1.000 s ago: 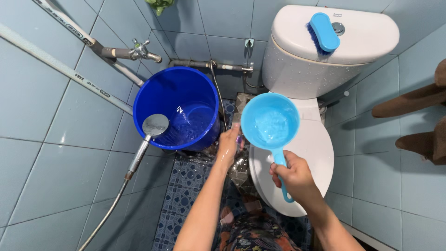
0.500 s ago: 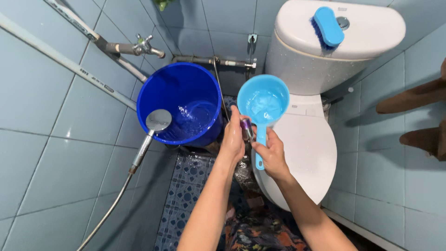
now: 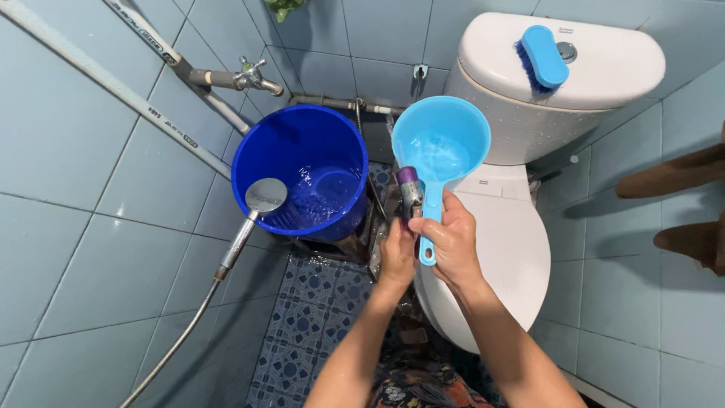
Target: The person fills a blue bucket with water from a handheld shower head, then uses a blue scoop to transfer water to rinse a red mesh sponge, a green loofah, and a blue scrub brush. The person places the rinsed items on the toilet tank and wipes the tiled wall with the blue scrub brush.
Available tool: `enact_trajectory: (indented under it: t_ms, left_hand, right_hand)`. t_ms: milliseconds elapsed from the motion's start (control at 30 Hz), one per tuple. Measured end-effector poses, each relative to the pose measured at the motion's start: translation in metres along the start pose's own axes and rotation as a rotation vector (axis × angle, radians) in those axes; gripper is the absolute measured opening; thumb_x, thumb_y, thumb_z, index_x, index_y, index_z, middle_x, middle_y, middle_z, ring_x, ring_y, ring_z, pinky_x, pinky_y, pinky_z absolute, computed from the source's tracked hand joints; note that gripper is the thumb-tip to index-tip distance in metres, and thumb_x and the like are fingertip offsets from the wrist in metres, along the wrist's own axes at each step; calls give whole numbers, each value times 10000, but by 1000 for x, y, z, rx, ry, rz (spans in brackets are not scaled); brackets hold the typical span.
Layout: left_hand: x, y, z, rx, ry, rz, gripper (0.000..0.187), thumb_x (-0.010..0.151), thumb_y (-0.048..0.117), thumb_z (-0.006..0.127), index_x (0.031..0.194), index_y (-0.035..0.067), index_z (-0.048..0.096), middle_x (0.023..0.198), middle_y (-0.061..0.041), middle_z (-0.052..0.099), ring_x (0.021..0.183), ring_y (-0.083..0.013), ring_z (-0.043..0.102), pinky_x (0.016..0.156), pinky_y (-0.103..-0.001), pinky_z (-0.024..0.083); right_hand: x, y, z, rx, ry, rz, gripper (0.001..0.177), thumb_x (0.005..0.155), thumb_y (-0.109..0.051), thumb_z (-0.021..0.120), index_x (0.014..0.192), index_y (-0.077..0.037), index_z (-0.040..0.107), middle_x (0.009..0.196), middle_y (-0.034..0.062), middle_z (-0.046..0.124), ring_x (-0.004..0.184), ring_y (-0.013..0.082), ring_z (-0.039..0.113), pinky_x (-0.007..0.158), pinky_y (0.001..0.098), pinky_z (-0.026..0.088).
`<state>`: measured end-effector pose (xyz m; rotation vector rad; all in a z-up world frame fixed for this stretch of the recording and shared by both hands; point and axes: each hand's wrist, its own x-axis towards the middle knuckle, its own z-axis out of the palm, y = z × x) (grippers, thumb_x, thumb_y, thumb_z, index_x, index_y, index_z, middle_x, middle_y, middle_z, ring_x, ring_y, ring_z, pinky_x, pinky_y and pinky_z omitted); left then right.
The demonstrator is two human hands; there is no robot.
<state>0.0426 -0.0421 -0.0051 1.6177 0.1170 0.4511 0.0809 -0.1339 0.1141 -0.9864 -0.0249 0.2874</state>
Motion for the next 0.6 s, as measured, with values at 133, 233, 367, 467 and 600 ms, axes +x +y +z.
enact_trajectory:
  t_ms: [133,233,367,467,600]
  left_hand:
    - [-20,-20,3,102,57,19,217,1012,252,670,1075,49,628,835,-113,741,744,-288,766,660,-372,568]
    - [-29,-21,-3,71,-24,53,250,938,140,695,1155,37,626,838,-114,735,755,-225,751,643,-354,568]
    - [-57,-32,-13,37,-63,-212,163,941,180,728,997,34,681,743,-107,717,628,-172,687,586,-340,526]
    - [-82,-61,-24,131,-52,-235,225,934,200,776,887,12,661,717,-116,685,621,-175,641,585,-342,517]
    - [-117,-114,-44,320,-82,-284,321,912,243,797,794,4,618,664,-155,596,564,-269,593,568,-378,503]
  right_hand:
    - [-17,-8,7,-53,41,38,574,790,125,623,1354,107,515,905,73,636,733,116,618,639,244,515]
    - [-18,-15,14,-55,80,28,537,791,127,619,1320,109,532,894,77,633,719,120,616,625,245,508]
    - [-19,-28,18,-59,81,-24,489,802,141,615,1286,120,551,916,65,637,744,105,616,649,229,503]
    - [-22,-47,19,-30,63,-61,444,833,155,617,1272,142,557,909,75,638,717,113,604,623,231,484]
    - [-30,-81,29,-34,56,-63,468,841,162,616,1307,158,569,911,83,646,685,110,587,589,221,464]
